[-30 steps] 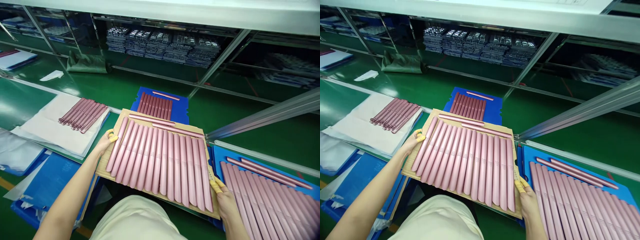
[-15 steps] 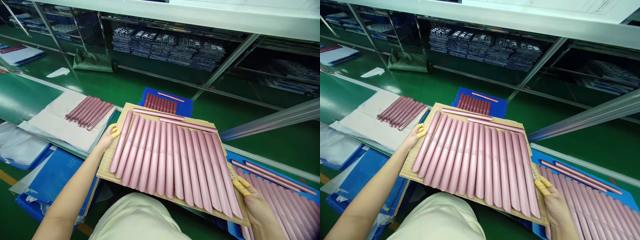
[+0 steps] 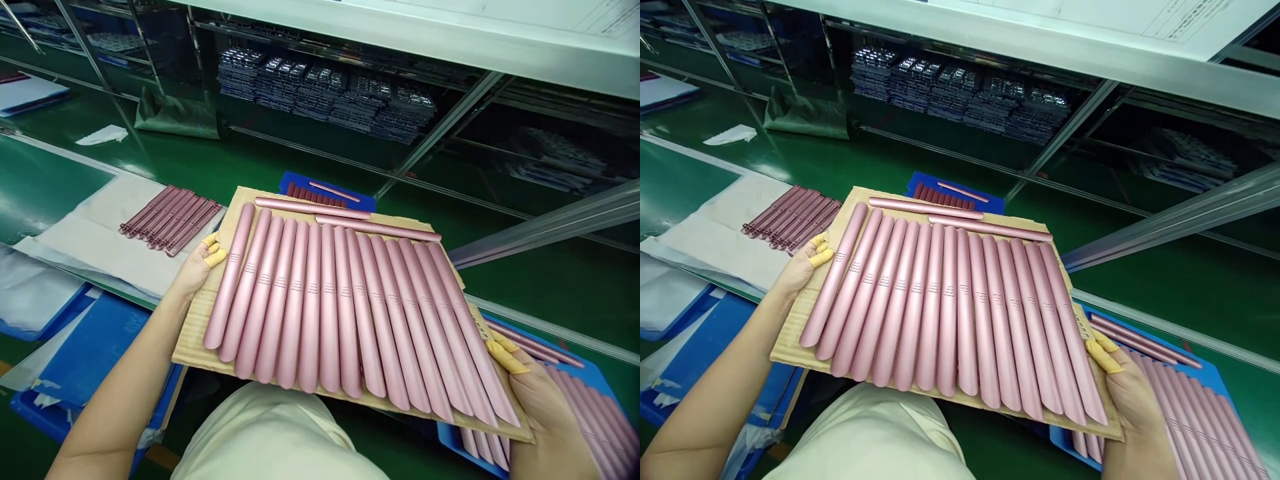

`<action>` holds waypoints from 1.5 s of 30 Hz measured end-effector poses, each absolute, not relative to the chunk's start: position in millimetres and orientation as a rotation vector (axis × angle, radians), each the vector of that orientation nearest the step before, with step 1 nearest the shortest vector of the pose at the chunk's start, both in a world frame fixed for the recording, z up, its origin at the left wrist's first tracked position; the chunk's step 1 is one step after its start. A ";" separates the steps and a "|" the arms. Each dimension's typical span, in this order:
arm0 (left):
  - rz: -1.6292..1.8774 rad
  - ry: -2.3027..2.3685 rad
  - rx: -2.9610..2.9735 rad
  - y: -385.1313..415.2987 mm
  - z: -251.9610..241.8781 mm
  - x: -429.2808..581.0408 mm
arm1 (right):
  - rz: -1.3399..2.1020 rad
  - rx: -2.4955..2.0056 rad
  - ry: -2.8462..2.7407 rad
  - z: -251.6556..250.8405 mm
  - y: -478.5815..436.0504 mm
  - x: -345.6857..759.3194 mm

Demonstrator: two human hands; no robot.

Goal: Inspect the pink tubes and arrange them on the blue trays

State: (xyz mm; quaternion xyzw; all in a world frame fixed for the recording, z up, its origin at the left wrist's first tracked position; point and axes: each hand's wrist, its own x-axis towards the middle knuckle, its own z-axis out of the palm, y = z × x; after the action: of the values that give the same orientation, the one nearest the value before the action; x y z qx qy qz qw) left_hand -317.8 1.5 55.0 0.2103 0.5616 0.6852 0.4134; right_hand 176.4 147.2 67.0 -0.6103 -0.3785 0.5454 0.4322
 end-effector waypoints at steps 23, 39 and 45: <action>1.765 1.416 0.520 -14.4 91.7 -314.9 | 1.365 -1.447 -0.944 104.9 130.7 151.1; 1.768 1.421 0.548 -16.9 99.9 -314.2 | 1.371 -1.335 -0.995 107.5 137.0 155.5; 1.723 1.459 0.554 -21.8 104.6 -312.5 | 1.419 -1.287 -1.028 109.6 134.2 152.8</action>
State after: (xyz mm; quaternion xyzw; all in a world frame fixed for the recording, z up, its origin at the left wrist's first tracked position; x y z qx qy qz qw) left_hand -312.5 -21.8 104.6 0.2188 0.5760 0.6801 0.3971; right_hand 152.8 134.2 109.6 -0.5242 -0.4185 0.5779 0.4649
